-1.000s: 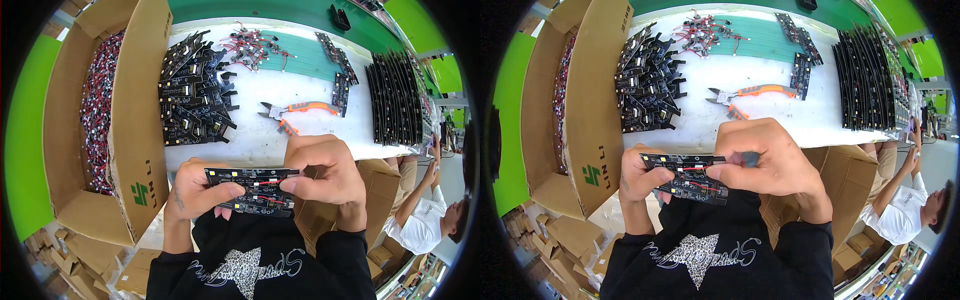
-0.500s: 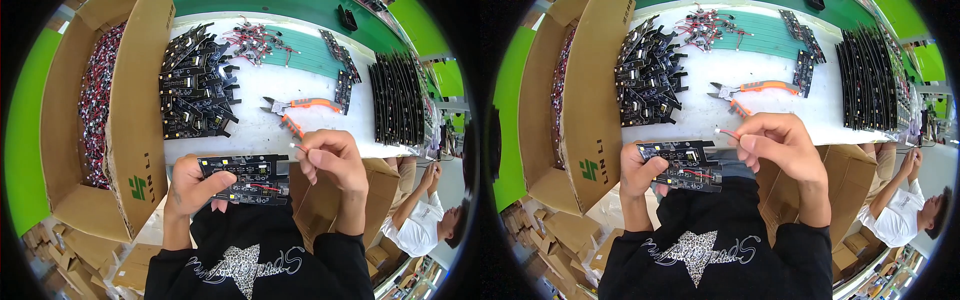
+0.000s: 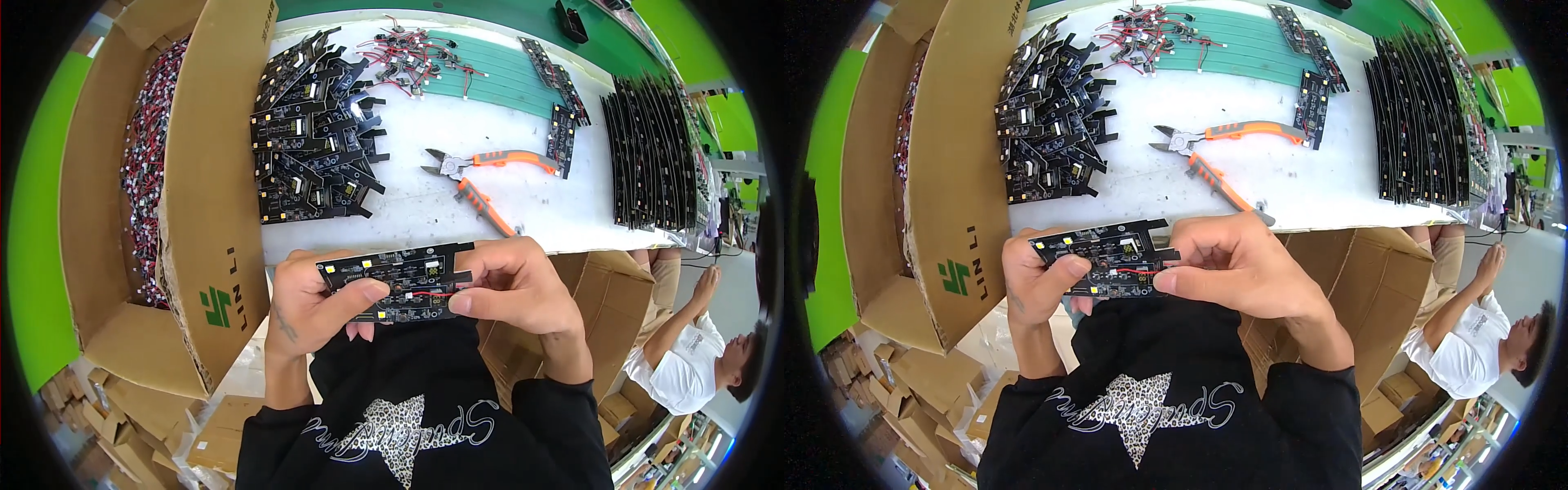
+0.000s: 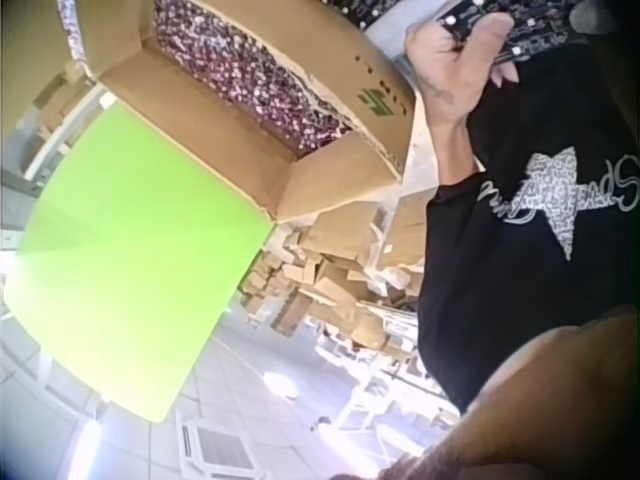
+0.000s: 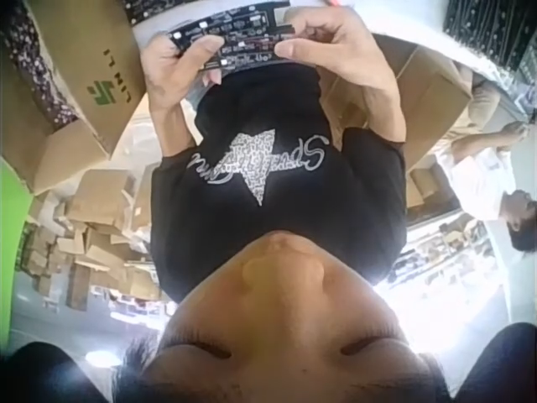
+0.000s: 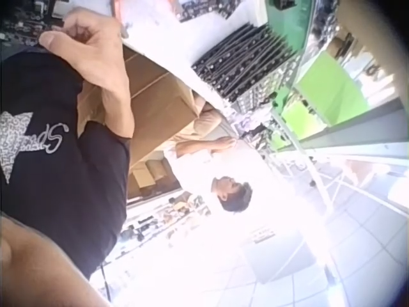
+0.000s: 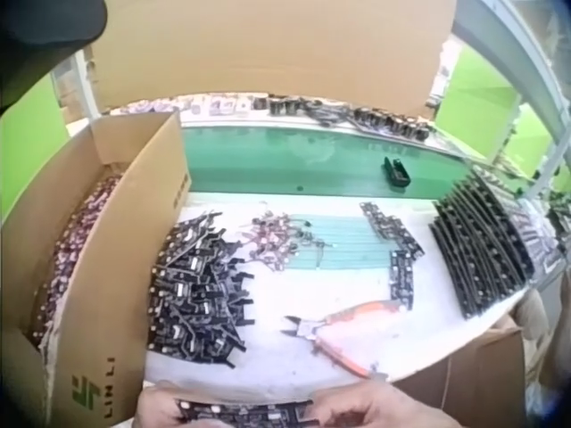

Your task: The person assembles small electronic components onto a PCB, using pliers and wire cutters to manipulate the wires and components.

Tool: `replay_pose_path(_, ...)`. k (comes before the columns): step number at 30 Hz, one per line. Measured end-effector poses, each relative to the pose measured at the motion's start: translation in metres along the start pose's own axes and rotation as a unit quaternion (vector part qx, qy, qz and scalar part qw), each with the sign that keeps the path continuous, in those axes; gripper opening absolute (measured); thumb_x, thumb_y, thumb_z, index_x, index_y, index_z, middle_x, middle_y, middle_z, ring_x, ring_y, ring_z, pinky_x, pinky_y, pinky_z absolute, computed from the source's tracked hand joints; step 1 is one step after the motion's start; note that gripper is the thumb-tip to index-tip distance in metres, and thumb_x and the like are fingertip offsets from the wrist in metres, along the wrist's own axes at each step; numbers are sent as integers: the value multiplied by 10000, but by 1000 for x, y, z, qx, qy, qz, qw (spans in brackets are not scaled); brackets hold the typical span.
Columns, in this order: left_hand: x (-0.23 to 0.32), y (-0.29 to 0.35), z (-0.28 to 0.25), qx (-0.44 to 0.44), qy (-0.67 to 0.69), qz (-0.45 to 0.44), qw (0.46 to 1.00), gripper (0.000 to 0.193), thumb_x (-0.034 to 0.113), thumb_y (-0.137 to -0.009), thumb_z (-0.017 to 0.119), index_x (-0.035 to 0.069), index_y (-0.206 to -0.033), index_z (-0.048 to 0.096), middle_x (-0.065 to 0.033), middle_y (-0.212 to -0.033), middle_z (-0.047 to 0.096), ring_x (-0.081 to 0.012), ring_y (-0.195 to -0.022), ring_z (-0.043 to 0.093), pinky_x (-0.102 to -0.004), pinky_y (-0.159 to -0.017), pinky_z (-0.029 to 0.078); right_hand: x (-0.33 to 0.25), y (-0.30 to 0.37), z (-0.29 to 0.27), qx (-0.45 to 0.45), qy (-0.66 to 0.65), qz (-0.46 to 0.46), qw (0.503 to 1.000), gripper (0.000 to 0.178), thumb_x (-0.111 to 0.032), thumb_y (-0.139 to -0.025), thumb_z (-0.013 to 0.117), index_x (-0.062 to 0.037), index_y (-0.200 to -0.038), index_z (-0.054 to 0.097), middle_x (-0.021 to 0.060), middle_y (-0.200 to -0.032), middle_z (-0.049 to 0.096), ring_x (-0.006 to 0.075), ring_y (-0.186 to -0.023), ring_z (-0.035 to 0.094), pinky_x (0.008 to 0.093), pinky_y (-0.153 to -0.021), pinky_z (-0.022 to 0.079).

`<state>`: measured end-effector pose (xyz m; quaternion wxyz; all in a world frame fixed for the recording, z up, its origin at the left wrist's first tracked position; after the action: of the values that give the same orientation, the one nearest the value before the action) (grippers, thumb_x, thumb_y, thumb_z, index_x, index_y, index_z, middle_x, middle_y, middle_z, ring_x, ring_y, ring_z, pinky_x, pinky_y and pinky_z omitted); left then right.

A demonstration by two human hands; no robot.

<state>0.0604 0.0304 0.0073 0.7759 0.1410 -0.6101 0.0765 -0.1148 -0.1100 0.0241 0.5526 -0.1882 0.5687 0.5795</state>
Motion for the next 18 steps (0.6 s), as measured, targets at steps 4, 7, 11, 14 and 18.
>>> replay_pose_path(4,-2,0,-2,-17,14,27,999,166,61,-912,661,-74,-816,681,-86,-620,667,-117,-463,617,-217,-386,436,1,-2,1,-21,-8,0,1000,104,-42,-863,745,0,-816,662,-66,-737,534,-5,-666,457,196,-552,326)
replay_pose_path(7,-7,-1,-4,-34,24,22,999,171,58,-913,653,-82,-817,675,-99,-623,664,-124,-462,618,-223,-376,436,5,-3,2,-34,-36,-11,999,95,-40,-865,740,4,-822,667,-59,-739,545,-4,-659,464,192,-550,327)
replay_pose_path(11,-12,1,-4,-19,76,14,997,172,47,-917,641,-84,-809,669,-113,-631,662,-126,-461,616,-228,-364,431,12,-5,0,-73,-93,-1,993,93,-50,-873,734,9,-840,669,-25,-761,574,13,-614,477,197,-509,335)
replay_pose_path(14,-15,3,0,-19,100,-2,995,153,21,-917,627,-81,-809,663,-122,-643,663,-128,-441,602,-231,-349,421,17,-5,-5,-122,-154,5,981,98,-59,-881,726,16,-866,665,19,-791,597,39,-581,491,200,-471,345)
replay_pose_path(18,-17,4,2,3,124,-7,992,174,26,-926,605,-82,-799,655,-131,-643,661,-132,-436,597,-234,-346,421,19,-8,-3,-140,-169,-20,975,97,-65,-892,707,23,-903,667,58,-826,626,62,-565,507,198,-453,364)
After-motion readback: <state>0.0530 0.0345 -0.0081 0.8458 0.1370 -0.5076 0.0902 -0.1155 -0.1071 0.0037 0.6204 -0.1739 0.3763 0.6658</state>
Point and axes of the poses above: each hand's wrist, its own y-axis away from the middle knuckle, its own z-axis out of the palm, x = y × z, the point moved 3 cm from there along -y, towards the middle knuckle
